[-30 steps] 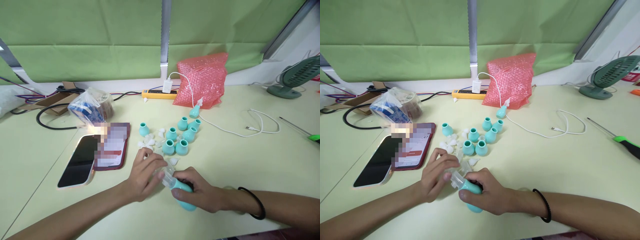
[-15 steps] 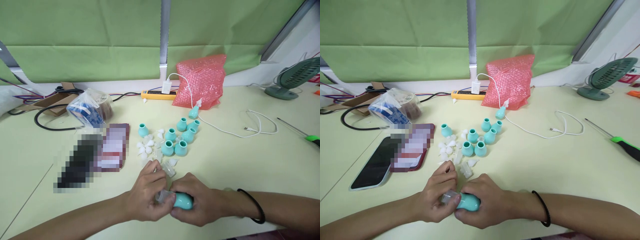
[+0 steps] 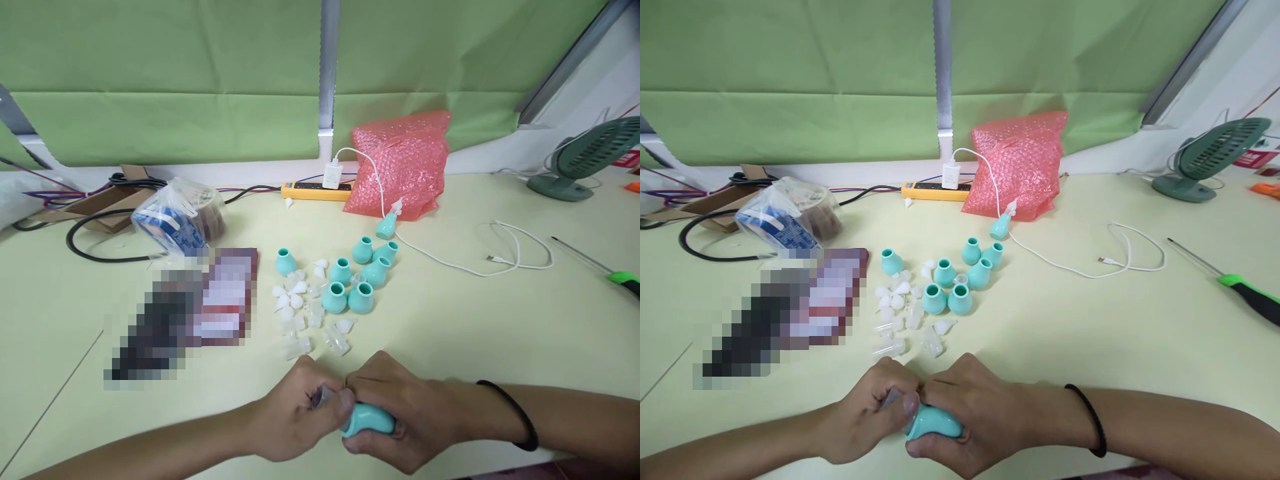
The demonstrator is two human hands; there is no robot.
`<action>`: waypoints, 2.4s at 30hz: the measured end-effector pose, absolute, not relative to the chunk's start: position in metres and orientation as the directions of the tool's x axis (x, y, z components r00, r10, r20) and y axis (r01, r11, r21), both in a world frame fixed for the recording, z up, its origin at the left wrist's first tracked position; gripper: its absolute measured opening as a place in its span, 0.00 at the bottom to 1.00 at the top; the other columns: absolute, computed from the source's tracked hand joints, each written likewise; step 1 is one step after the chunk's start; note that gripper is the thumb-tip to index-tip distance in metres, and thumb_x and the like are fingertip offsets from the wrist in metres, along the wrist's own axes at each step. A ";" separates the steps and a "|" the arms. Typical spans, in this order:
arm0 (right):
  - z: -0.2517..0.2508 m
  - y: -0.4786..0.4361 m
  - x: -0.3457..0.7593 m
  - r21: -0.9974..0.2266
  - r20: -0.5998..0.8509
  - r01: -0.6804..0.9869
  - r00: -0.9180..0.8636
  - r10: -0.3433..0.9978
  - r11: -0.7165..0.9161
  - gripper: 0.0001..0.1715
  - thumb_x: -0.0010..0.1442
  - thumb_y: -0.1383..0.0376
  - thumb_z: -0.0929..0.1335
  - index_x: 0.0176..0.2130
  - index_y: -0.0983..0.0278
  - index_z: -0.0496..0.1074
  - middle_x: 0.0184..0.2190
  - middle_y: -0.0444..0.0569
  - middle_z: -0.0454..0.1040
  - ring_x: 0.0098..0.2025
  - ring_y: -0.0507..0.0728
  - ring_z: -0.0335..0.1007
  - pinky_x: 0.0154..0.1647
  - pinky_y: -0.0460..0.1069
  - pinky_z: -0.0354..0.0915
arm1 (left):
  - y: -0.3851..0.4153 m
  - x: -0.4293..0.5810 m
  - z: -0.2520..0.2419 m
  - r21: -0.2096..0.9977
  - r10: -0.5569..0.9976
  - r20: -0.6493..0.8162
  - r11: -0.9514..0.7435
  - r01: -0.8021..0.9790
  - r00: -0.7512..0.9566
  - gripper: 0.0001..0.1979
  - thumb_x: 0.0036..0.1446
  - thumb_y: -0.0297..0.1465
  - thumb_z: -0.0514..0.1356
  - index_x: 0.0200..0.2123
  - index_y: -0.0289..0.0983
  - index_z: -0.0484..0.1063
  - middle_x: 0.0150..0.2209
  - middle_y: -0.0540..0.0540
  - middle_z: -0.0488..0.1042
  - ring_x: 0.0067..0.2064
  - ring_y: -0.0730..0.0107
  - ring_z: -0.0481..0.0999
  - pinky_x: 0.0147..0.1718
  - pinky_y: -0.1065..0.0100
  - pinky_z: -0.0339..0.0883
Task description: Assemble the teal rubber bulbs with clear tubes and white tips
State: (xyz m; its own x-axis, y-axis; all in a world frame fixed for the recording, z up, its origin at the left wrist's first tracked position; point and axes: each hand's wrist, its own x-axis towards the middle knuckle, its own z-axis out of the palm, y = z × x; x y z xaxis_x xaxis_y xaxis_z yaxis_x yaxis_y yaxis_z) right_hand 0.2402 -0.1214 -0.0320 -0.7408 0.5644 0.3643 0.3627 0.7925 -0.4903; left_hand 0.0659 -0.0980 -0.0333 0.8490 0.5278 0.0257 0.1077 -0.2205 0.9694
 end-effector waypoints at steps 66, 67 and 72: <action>-0.056 0.034 0.365 -0.376 0.486 0.879 -0.081 0.870 0.292 0.18 0.56 0.54 0.59 0.44 0.60 0.64 0.41 0.51 0.69 0.43 0.63 0.61 0.43 0.58 0.57 | -0.086 0.058 -0.022 -0.183 0.259 0.524 -0.896 0.404 0.811 0.05 0.48 0.26 0.51 0.26 0.34 0.65 0.19 0.47 0.63 0.21 0.68 0.62 0.17 0.70 0.52; -0.056 0.033 0.365 -0.403 0.510 0.869 -0.048 0.859 0.287 0.18 0.56 0.54 0.60 0.43 0.60 0.64 0.41 0.51 0.68 0.42 0.62 0.61 0.40 0.57 0.59 | -0.084 0.054 -0.012 -0.194 0.299 0.445 -0.888 0.416 0.844 0.05 0.48 0.26 0.50 0.24 0.34 0.64 0.18 0.48 0.63 0.19 0.69 0.62 0.16 0.70 0.52; -0.055 0.031 0.361 -0.546 0.607 0.800 0.172 0.776 0.250 0.19 0.56 0.55 0.58 0.46 0.59 0.54 0.40 0.52 0.63 0.35 0.59 0.64 0.27 0.52 0.63 | -0.076 0.026 0.025 -0.196 0.594 -0.075 -0.796 0.572 0.801 0.05 0.46 0.31 0.56 0.23 0.35 0.64 0.16 0.48 0.66 0.17 0.63 0.67 0.16 0.68 0.56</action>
State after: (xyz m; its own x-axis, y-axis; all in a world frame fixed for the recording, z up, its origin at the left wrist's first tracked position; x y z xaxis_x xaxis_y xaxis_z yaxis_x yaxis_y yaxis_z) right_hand 0.3613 0.0312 -0.0549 0.1723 0.7757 0.6071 0.7998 0.2497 -0.5459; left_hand 0.0263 -0.0762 0.0248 0.8011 0.5938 -0.0748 0.5720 -0.7965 -0.1960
